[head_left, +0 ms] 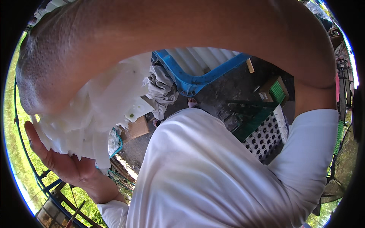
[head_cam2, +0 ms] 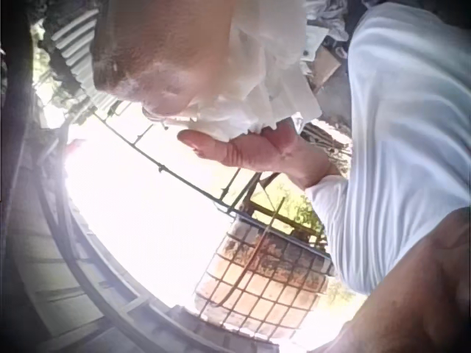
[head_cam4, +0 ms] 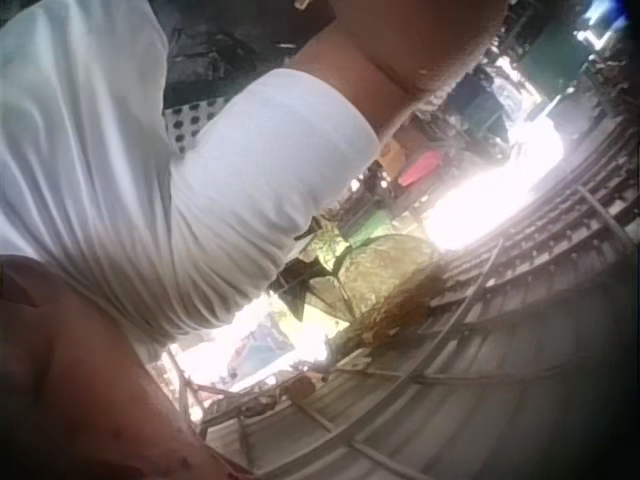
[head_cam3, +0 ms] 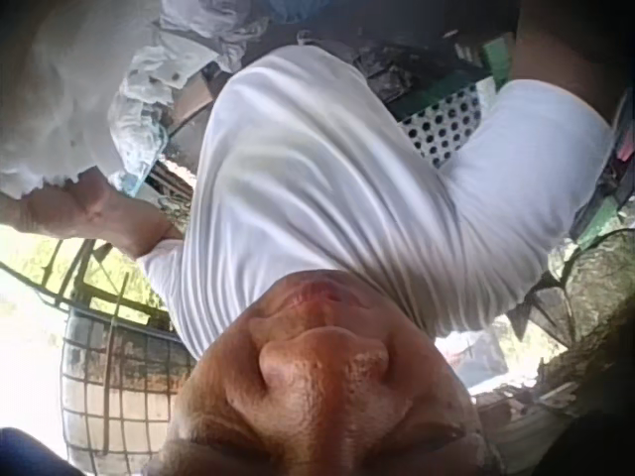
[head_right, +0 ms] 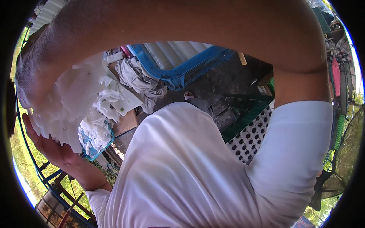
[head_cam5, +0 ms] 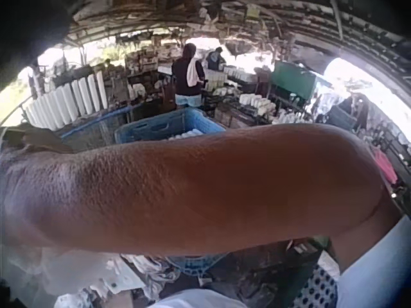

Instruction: The person tears white fibrous material into small pieces and inserts them into the open ends of numerous small cylindrical containers arranged on a table. The person repeatedly picks up material, tears it, and places it into the containers.

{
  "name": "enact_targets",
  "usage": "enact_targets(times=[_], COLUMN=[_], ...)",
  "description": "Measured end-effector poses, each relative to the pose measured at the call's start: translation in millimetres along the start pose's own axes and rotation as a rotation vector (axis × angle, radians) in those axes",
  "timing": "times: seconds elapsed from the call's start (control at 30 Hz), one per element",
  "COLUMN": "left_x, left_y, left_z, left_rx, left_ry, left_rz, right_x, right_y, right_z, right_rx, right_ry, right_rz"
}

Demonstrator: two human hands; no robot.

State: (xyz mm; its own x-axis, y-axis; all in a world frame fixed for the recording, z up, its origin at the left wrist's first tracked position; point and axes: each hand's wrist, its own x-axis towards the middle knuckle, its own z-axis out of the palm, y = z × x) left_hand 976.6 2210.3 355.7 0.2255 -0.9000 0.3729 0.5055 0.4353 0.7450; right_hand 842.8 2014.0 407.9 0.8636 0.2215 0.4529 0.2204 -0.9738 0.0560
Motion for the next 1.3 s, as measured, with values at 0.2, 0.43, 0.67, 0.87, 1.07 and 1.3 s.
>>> enact_targets(times=[0.2, 0.43, 0.67, 0.87, 1.07, 1.3], left_x=[79.6, 138.6, 187.8, 213.3, 242.6, 268.3], left_y=[-76.5, -134.6, -168.5, -223.4, -278.6, -337.0], left_z=[75.6, 135.2, 169.0, 226.7, 307.8, 354.3], left_rx=[-0.066, -0.164, -0.203, -0.112, -0.172, -0.162], left_ry=[-0.198, -0.384, -0.542, -0.505, -0.330, 0.000], left_rz=[-0.067, -0.148, -0.206, -0.160, -0.415, -0.499], right_x=[-79.7, -168.6, -243.0, -315.3, -390.7, -454.5], right_y=[40.4, 50.9, 68.1, 107.2, 171.3, 217.5], right_z=[-56.3, -111.3, -146.1, -172.1, -207.7, -229.4], right_rx=[-0.045, -0.059, -0.031, 0.012, 0.107, 0.208], right_ry=[-0.004, -0.087, -0.109, -0.089, -0.049, 0.009], right_rz=[0.078, 0.270, 0.372, 0.331, 0.281, 0.313])
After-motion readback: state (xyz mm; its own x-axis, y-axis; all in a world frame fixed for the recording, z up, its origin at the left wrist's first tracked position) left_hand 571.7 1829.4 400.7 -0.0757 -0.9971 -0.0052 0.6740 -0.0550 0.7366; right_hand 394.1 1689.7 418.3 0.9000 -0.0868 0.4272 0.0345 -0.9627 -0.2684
